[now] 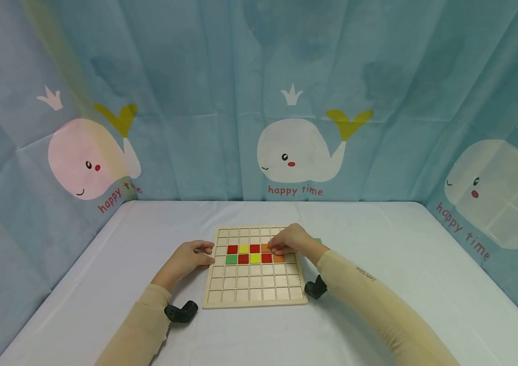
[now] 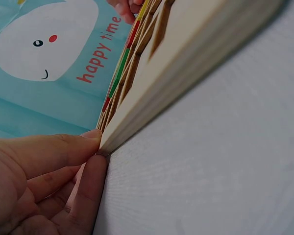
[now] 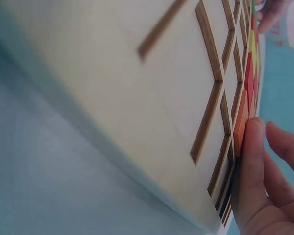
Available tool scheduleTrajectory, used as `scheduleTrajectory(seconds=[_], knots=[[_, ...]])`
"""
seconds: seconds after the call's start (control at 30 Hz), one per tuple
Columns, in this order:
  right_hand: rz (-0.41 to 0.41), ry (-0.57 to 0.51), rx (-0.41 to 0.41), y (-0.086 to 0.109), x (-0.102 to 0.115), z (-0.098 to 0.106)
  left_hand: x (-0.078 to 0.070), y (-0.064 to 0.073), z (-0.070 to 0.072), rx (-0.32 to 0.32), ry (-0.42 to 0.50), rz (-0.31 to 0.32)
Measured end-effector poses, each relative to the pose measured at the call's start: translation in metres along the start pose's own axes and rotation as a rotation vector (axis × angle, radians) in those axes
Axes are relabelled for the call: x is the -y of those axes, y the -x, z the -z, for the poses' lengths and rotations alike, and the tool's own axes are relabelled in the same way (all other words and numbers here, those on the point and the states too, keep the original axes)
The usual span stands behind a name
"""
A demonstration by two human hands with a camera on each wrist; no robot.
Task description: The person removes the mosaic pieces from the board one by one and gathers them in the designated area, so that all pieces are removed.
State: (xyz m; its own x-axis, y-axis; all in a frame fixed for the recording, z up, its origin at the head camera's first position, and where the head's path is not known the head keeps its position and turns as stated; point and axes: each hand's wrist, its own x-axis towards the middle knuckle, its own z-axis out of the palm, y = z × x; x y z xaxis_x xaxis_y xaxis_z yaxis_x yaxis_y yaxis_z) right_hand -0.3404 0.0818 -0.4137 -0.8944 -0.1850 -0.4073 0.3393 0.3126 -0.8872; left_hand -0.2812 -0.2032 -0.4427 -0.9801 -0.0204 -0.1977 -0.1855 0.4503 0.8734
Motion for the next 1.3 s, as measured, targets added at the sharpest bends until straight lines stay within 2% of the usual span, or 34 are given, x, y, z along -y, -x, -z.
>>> scheduleTrajectory(seconds=[0.53, 1.07, 1.3], knots=[[0.012, 0.013, 0.006, 0.0002, 0.0007, -0.0027, 0.0015, -0.0006, 0.0004, 0.000, 0.016, -0.004], [0.020, 0.037, -0.074, -0.0010, 0.0012, -0.0039, 0.0012, -0.0013, -0.0002, -0.001, 0.009, -0.012], [0.058, 0.058, -0.057, 0.0033, 0.0014, -0.0037, 0.0028, -0.0021, -0.0002, -0.002, 0.014, -0.003]])
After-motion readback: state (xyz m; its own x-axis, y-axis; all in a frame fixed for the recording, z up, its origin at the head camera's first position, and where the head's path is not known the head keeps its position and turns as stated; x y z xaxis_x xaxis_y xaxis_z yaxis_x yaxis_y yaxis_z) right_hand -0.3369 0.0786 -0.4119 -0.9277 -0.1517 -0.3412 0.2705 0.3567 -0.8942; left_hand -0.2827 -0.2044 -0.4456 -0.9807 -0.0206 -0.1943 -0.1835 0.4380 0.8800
